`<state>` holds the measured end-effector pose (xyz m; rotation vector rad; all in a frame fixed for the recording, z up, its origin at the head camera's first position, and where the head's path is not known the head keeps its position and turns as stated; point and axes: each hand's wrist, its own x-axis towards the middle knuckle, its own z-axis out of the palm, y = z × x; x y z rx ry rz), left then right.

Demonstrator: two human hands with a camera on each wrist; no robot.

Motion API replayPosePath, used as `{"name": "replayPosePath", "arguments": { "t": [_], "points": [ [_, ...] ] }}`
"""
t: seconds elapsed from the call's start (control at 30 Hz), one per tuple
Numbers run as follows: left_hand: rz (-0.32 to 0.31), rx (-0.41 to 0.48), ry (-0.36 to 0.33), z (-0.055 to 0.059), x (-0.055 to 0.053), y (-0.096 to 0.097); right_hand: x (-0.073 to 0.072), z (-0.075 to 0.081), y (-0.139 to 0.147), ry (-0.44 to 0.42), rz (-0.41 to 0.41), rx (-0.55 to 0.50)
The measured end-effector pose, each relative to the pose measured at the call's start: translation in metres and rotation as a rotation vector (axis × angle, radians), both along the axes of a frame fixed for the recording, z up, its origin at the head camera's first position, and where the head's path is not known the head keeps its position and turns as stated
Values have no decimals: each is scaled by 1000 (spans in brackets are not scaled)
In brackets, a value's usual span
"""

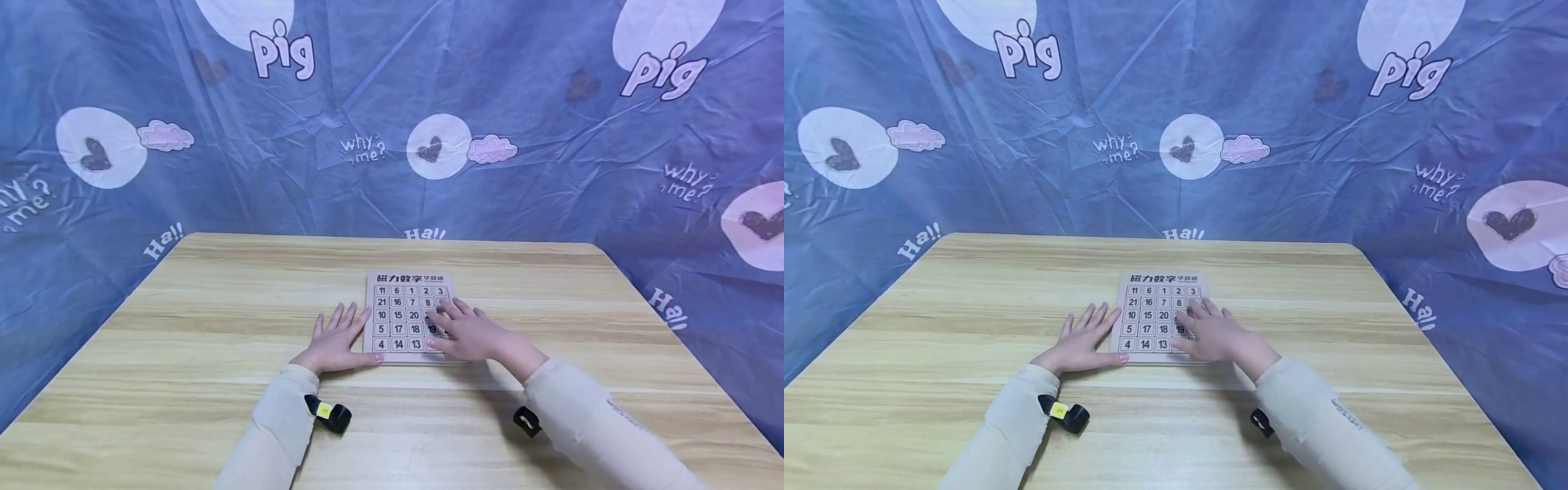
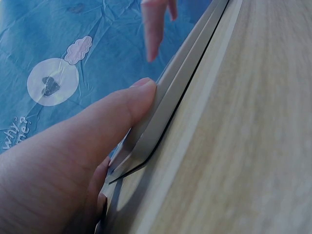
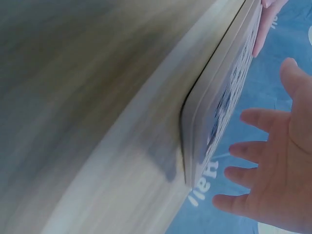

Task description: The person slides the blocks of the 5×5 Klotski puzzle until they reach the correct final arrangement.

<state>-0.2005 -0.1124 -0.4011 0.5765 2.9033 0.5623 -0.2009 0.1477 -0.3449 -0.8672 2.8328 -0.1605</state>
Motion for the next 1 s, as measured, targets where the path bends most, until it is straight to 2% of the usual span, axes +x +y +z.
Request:
{"name": "replayPosePath", "arguments": {
  "t": [0.2,0.53,0.7,1.0],
  "points": [
    [0,-5,-4,0,0,1,-9,-4,-28,-14,-3,29],
    [-1,-9,-7,1,0,0,-13,-10,-61,-13,23,73],
    [-2,-11,-7,0,-1,0,-14,-9,-66,-12,10,114],
    [0,-2,-3,1,0,0,-14,-8,-55,-21,-18,114]
  ]
}}
